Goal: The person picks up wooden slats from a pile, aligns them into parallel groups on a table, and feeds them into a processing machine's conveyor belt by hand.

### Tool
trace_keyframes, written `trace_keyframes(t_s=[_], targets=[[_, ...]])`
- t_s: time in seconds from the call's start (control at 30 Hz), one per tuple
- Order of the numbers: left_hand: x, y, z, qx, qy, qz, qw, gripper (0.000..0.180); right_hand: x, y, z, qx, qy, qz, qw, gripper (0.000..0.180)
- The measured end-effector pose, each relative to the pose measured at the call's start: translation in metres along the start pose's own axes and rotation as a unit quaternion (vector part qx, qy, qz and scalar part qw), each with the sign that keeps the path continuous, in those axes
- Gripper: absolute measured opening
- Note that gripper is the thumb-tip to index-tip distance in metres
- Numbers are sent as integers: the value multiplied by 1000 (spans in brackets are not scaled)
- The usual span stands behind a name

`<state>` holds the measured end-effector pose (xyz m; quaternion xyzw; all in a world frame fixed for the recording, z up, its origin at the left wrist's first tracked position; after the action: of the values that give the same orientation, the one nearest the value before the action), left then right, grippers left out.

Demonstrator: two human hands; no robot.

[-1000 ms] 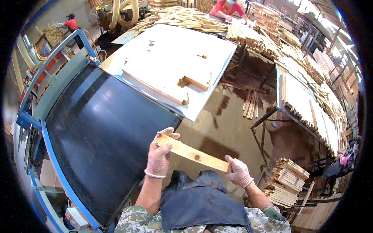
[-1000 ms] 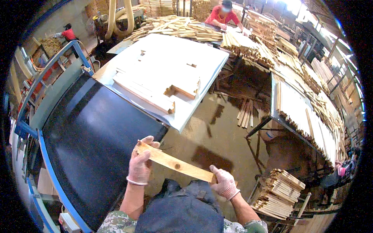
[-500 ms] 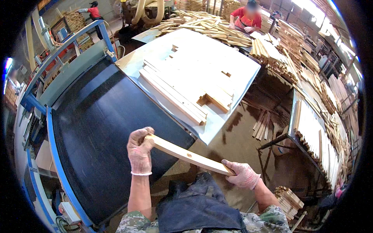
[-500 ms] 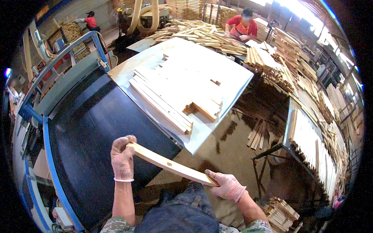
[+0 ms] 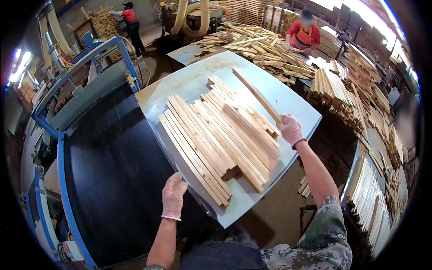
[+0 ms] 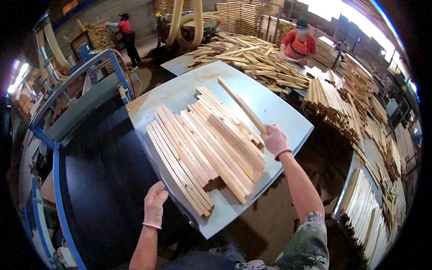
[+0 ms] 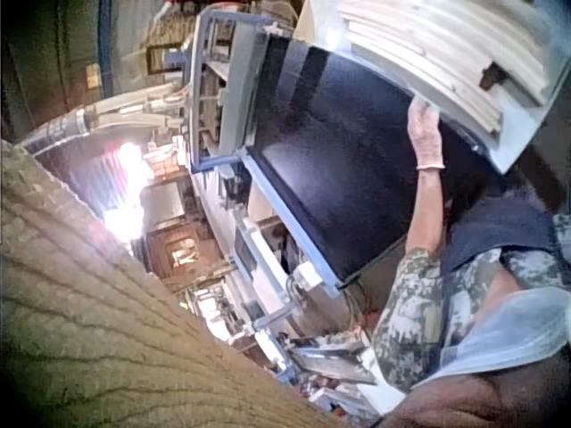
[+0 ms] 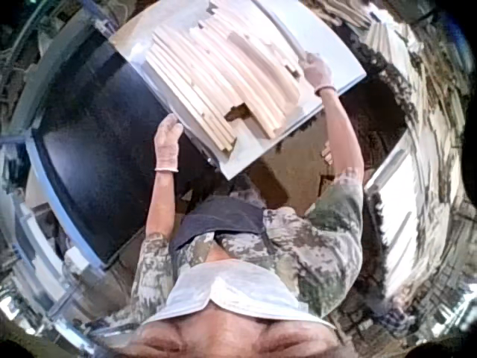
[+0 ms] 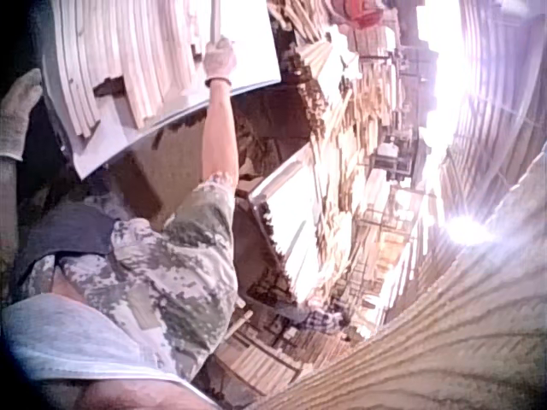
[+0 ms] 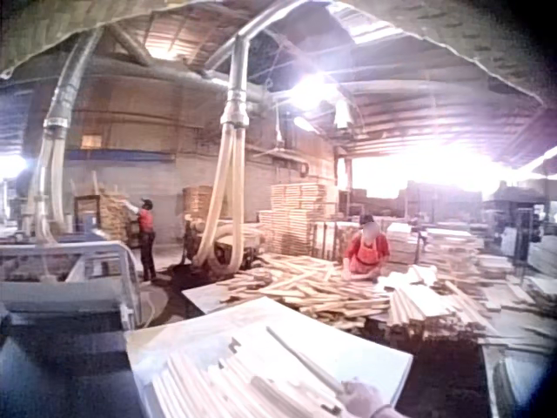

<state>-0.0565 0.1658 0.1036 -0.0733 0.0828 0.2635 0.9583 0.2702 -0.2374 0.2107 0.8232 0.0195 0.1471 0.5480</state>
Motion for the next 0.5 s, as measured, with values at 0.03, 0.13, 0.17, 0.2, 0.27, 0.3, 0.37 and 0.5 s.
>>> trace_keyframes(t_s=[0.03, 0.13, 0.17, 0.2, 0.27, 0.3, 0.37, 0.5], targets=[[8, -5, -12, 12, -4, 6, 1000, 59, 30, -16, 12, -23, -15, -29, 999, 25], [21, -26, -16, 123, 10, 34, 992, 66, 81, -59, 25, -34, -27, -94, 995, 33], [25, -31, -21, 115, 14, 35, 993, 68, 92, -71, 25, -28, -26, -111, 993, 35], [30, -36, -26, 107, 20, 36, 993, 69, 100, -93, 28, -5, -27, -151, 988, 39], [39, -46, -26, 127, 15, 21, 992, 68, 111, -131, 31, 39, -31, -228, 972, 48], [39, -44, -27, 139, 16, 25, 990, 67, 113, -140, 16, 33, -69, -272, 959, 54], [41, -47, -12, 257, -36, 40, 965, 62, 125, -139, -3, 33, -47, -237, 970, 54], [46, -60, 7, 340, -86, 54, 935, 66, 145, -161, -18, 67, -95, -186, 976, 63]])
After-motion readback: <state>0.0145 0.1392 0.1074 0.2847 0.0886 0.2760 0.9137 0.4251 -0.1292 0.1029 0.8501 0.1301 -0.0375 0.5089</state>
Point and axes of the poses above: each hand's wrist, its own x-axis towards the middle knuckle, its own y-axis out of the back of the hand, z = x × y, the point moved 9 cm from there along x, towards the middle knuckle
